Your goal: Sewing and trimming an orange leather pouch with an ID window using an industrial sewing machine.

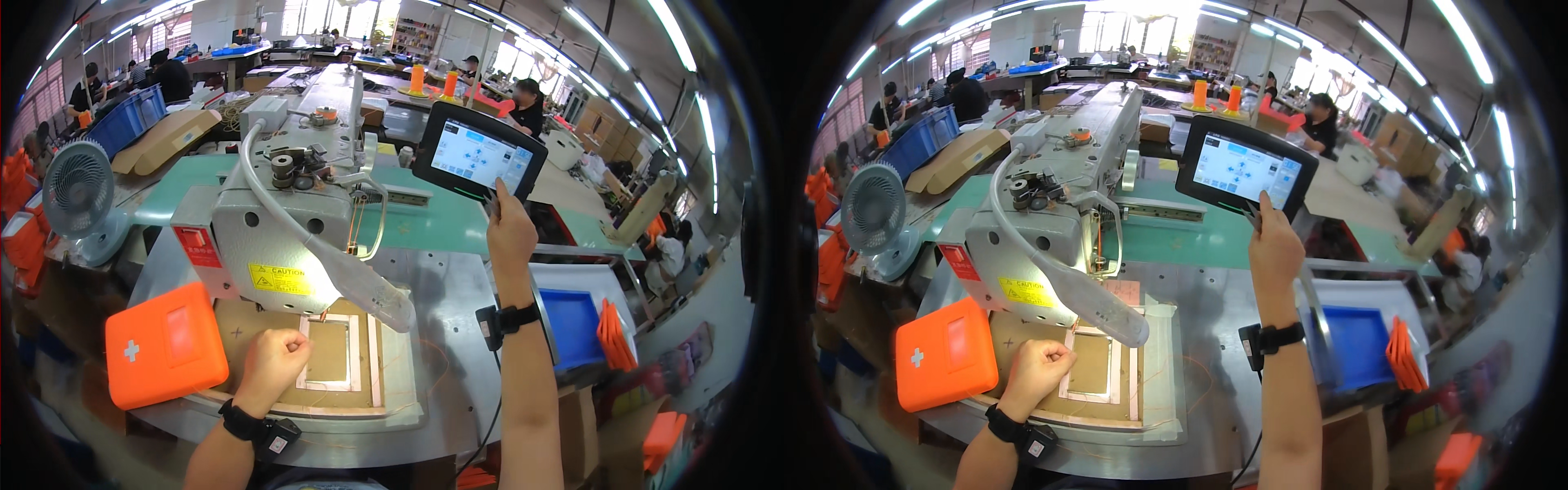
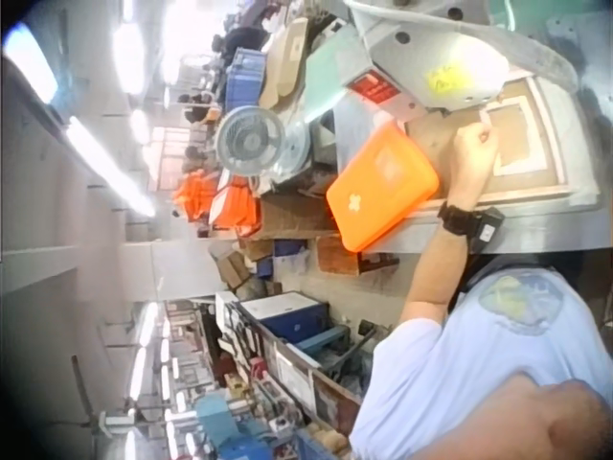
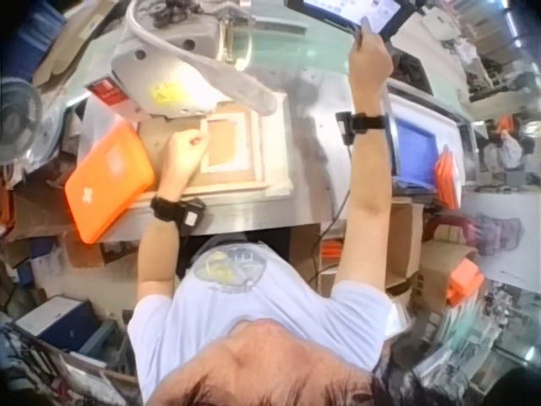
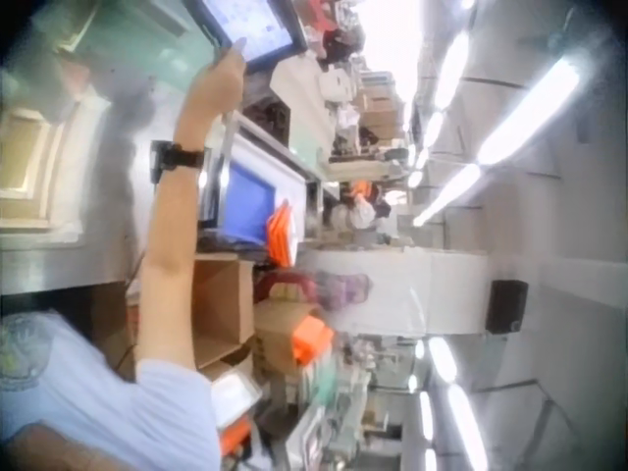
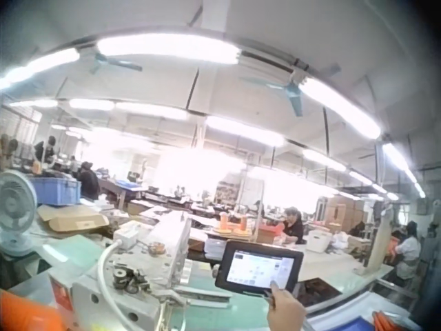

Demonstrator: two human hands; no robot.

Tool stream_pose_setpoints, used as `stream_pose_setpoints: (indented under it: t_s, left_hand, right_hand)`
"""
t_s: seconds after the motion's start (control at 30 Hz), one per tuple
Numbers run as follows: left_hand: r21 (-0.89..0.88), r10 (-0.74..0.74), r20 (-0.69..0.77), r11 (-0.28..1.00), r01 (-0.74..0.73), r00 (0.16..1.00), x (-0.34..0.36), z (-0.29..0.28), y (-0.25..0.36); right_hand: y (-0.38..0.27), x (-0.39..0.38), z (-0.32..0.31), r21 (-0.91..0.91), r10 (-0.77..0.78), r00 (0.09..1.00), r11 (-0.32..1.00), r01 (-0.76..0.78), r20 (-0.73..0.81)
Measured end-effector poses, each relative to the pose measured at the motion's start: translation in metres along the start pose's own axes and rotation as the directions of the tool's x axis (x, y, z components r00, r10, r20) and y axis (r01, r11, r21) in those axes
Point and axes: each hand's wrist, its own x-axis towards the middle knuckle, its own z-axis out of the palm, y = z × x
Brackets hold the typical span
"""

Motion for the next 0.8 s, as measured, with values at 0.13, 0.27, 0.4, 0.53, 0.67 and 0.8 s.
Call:
stream_pose_setpoints:
  t_s: [0.13, 0.27, 0.4, 0.53, 0.67, 0.8]
  left_hand:
    - [0.012, -0.008, -0.002, 1.000, 0.008, 1.000, 0.000, -0.001, -0.001]
    - [0.009, 0.025, -0.024, 1.000, -0.025, 0.999, -0.001, 0.000, 0.000]
    - [0.008, 0.037, -0.024, 0.999, -0.037, 0.999, 0.000, 0.000, -0.002]
    - [0.001, 0.028, -0.046, 1.000, -0.028, 0.999, -0.002, -0.004, 0.001]
    - [-0.017, -0.001, -0.069, 1.000, 0.000, 0.998, 0.006, 0.005, -0.003]
    - [-0.074, -0.046, -0.105, 0.997, 0.038, 0.993, 0.009, 0.006, -0.007]
  right_hand:
    - [0.003, 0.006, 0.005, -0.009, -0.016, 1.000, 1.000, 0.015, -0.025]
    - [0.013, 0.011, 0.010, -0.044, -0.041, 0.998, 0.998, 0.039, -0.042]
    - [0.007, 0.011, 0.005, -0.036, -0.012, 1.000, 0.999, 0.011, -0.020]
    - [-0.007, -0.004, 0.010, 0.235, -0.027, 0.995, 0.971, 0.049, -0.095]
    - [-0.048, -0.046, 0.002, 0.629, 0.143, 0.705, 0.354, -0.692, 0.695]
    - [-0.105, -0.103, 0.026, 0.399, -0.230, 0.403, -0.066, -0.914, 0.886]
